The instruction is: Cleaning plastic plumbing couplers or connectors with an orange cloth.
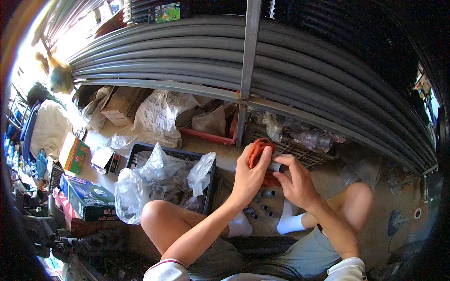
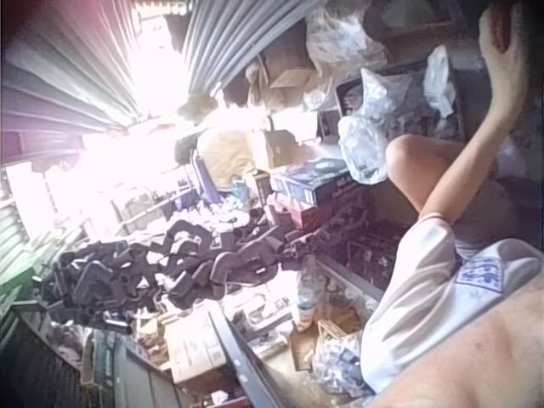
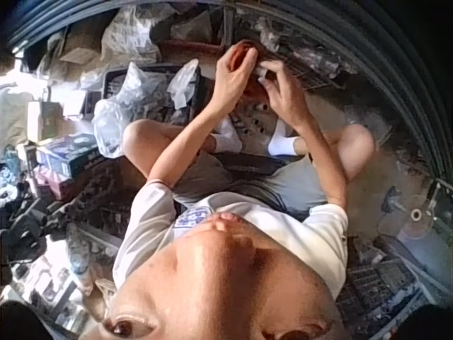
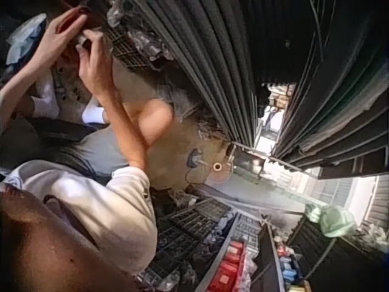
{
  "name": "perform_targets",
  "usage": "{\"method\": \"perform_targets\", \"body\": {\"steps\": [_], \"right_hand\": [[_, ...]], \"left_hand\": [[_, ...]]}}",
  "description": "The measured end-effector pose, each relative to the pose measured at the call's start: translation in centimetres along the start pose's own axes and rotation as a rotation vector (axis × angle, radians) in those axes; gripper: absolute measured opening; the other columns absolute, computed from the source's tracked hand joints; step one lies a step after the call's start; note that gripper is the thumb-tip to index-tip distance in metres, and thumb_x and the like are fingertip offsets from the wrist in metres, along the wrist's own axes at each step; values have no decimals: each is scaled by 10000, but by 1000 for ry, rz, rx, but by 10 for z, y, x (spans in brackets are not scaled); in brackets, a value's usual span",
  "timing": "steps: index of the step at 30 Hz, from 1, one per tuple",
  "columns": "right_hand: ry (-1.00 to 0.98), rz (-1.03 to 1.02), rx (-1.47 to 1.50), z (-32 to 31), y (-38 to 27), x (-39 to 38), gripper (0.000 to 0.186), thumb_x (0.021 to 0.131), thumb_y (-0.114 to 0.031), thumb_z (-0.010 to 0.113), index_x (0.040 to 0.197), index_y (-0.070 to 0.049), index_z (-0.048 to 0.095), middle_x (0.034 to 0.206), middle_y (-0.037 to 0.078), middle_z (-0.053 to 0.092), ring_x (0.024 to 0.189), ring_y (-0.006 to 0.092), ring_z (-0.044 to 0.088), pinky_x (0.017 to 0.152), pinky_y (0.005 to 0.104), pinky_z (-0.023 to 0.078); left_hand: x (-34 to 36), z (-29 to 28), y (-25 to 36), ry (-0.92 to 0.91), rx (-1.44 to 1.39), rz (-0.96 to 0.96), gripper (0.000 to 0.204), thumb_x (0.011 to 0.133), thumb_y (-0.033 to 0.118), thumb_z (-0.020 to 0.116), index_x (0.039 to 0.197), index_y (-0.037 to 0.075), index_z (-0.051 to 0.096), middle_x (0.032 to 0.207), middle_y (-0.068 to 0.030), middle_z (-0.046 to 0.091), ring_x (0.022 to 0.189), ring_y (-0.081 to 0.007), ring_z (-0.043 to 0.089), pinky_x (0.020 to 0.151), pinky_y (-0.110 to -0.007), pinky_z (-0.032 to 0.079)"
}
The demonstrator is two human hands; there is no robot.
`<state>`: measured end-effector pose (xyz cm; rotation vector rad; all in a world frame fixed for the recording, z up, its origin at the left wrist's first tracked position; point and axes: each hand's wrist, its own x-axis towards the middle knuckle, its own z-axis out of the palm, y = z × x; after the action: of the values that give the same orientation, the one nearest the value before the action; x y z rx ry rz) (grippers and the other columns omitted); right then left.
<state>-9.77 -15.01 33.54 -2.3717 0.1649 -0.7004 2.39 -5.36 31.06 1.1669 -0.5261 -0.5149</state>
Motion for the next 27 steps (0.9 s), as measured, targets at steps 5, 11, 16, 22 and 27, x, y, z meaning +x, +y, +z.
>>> {"method": "perform_targets", "body": {"steps": [5,11,16,22,27], "right_hand": [[9,-81,-37,2,1,6,321,956,-88,635,1242,-8,513,1135,204,638,1025,413,646,849,444,520],[-28,410,-57,-5,14,13,283,1058,-252,493,1013,2,610,742,163,651,721,362,681,651,433,505],[-7,290,143,0,-1,14,221,1027,-241,567,1046,-22,593,805,145,647,729,335,657,676,391,501],[-78,-202,-198,3,12,15,263,928,-98,667,1154,-30,552,1071,194,623,1000,378,638,822,453,522],[-2,124,-121,1,21,6,256,1000,-250,612,1037,3,601,735,190,617,670,363,645,612,471,473]], "left_hand": [[1,-8,9,-102,124,-81,341,1023,289,603,1061,-46,652,822,-61,671,763,-124,574,725,-275,480],[0,-13,22,-313,462,430,307,1031,208,504,1196,-35,595,1114,-206,580,1018,-371,583,948,-363,455],[4,-11,6,-222,156,33,403,1074,268,407,1260,-57,554,1169,-178,630,1051,-233,599,918,-343,464],[11,-27,-8,-217,228,-228,414,1073,322,435,1102,-67,576,887,-121,656,818,-178,562,801,-314,471],[4,-19,5,-334,365,140,275,1001,201,547,1134,-39,530,1112,-227,545,973,-328,565,865,-366,466]]}}
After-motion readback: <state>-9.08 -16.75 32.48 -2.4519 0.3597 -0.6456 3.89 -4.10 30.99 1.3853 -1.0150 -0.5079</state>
